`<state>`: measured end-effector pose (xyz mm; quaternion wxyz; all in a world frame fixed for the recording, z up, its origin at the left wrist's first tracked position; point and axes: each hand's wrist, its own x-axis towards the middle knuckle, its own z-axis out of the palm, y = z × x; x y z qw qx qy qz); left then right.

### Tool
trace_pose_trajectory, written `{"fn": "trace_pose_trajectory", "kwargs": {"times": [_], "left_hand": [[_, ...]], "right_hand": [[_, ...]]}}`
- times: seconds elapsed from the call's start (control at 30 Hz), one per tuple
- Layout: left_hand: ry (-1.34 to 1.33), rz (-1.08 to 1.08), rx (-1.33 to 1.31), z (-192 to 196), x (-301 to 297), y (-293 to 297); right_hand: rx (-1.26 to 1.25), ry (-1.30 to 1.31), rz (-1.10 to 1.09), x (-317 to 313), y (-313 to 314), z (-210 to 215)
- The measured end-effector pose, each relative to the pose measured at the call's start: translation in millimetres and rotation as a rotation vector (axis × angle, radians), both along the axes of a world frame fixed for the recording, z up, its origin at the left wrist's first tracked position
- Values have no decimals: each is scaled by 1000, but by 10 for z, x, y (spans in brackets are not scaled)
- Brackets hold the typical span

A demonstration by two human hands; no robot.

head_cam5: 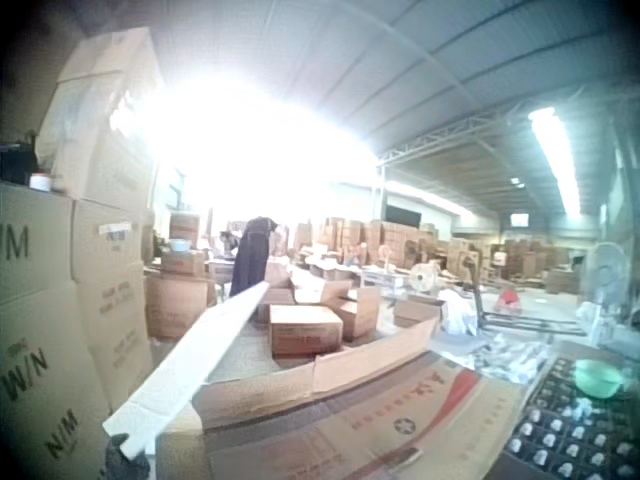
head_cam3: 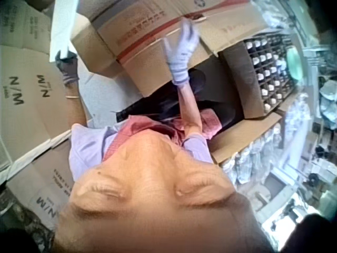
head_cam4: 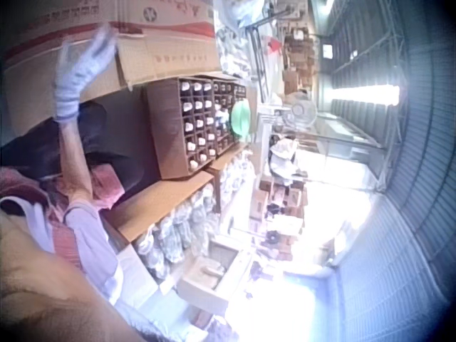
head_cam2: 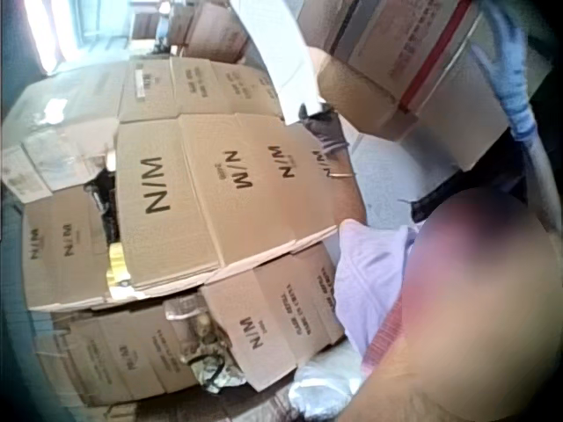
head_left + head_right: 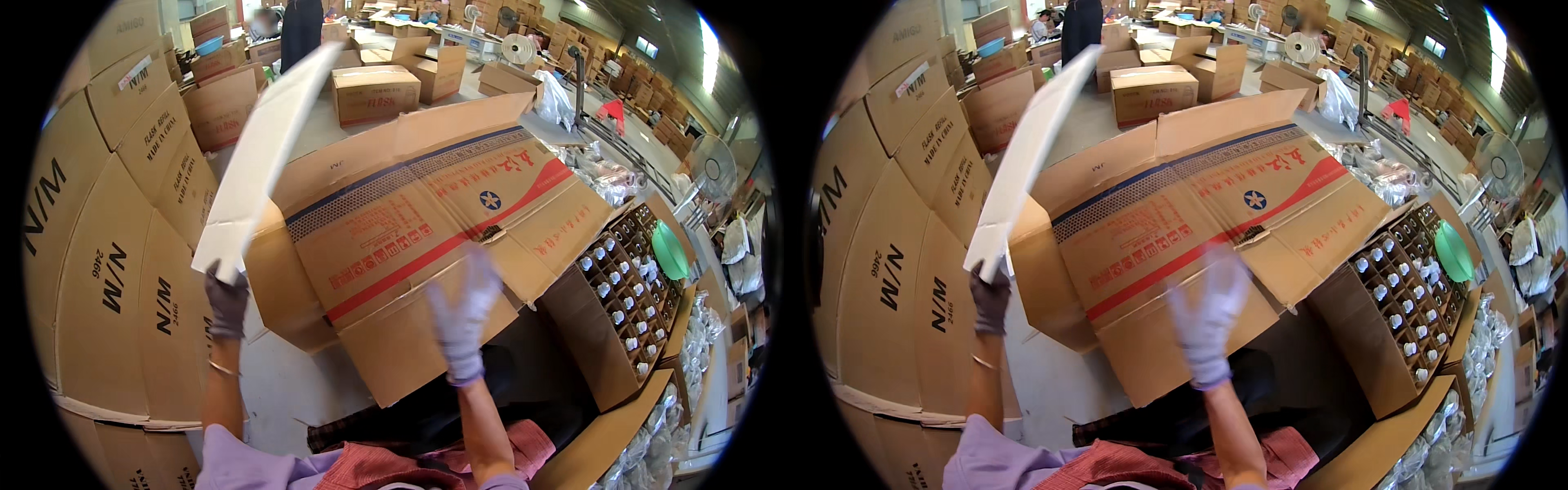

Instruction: The person assembles metal thermos bottles by placing a stainless steel interior and a plastic lid onto a colored outer shell, then places the assembled thermos into a plastic bag.

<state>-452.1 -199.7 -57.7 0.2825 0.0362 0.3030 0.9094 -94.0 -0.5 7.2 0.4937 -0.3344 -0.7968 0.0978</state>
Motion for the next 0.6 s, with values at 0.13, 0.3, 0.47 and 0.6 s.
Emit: {"fn": "trace_pose_trajectory", "kwargs": {"times": [0.13, 0.3, 0.47, 0.6], "left_hand": [[-38, 37, 63, -402, -1184, 153], [-148, 173, 331, -1016, -1878, 17], [633, -99, -520, -363, 559, 848], [1042, -92, -1173, -384, 1134, 951]], "right_hand": [[-281, 160, -610, 1041, 518, -1060], [-1001, 995, -2, 923, 712, -1026], [-1408, 803, 202, 1215, 955, -990], [-980, 530, 475, 692, 883, -374]]}}
